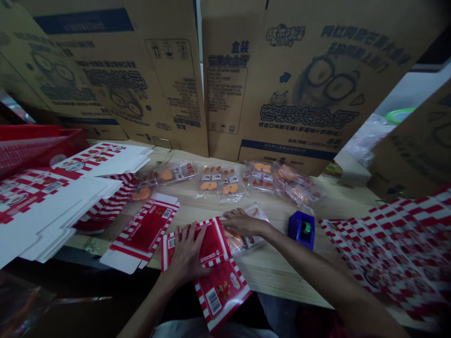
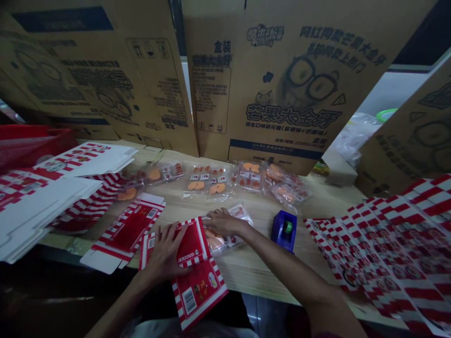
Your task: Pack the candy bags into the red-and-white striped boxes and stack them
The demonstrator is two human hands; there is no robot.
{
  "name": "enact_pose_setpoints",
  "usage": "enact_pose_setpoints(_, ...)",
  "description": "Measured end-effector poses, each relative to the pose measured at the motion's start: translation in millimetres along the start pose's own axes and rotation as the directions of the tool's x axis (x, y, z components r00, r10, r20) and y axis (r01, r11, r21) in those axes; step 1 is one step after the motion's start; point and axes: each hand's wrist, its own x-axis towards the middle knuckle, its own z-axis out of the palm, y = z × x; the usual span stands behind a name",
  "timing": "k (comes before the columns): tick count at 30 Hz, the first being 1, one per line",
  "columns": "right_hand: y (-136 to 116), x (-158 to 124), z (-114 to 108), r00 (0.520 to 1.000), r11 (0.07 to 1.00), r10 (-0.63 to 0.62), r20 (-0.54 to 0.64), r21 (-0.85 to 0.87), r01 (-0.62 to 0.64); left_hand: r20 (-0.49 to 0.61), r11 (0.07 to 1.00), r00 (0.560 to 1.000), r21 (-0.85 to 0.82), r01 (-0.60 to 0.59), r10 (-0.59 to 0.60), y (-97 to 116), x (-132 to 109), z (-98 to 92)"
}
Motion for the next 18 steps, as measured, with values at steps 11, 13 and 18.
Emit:
enact_pose_setpoints(11,42,-79,5,0.488,0.635,0.769,-0.413,0.409,-0.655,0.173,0.997,0.984,-0.054,0.047,-0.037,-4,6,1.4)
enact_pose_setpoints(13,44,-91,10,0.463,0.589,0.808,-0.363,0.495,-0.639,0.183,0.996,0.982,-0.063,0.055,-0.043,-3,7,-0.3)
enact_pose_setpoints(18,9,-72,41,0.533,0.577,0.763,-0.366,0.757,-0.307,0.177,0.996,0.982,-0.053,0.070,-0.059,0,9,-1.0)
